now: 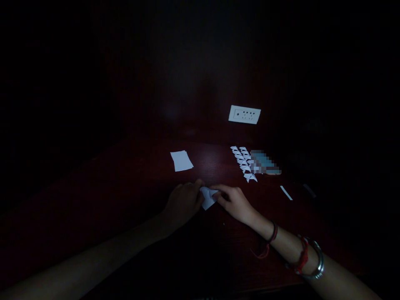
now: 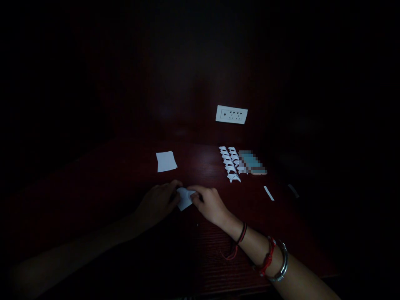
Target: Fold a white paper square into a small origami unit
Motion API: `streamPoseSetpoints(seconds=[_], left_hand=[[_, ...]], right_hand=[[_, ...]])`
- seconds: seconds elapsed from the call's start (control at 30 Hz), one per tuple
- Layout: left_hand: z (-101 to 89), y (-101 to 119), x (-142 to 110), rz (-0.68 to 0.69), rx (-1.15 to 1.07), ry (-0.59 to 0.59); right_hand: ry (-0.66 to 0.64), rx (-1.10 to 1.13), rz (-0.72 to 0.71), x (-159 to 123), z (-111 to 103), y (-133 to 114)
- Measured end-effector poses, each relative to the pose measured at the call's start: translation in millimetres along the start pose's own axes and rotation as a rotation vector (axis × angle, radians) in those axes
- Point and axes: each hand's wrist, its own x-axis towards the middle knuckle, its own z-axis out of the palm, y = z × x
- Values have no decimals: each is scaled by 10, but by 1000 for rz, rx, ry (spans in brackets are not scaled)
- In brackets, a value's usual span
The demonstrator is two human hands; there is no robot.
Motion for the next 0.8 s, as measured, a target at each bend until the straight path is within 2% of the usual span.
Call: streamPoseSetpoints(seconds=[0.4,0.8], left_hand=[[-45,17,21,-24,27,-26],[7,-20,-48,11,-276,-27]], right_hand=[[-19,-14,11,12,15,-66],[-11,-1,47,-2,41,-22]])
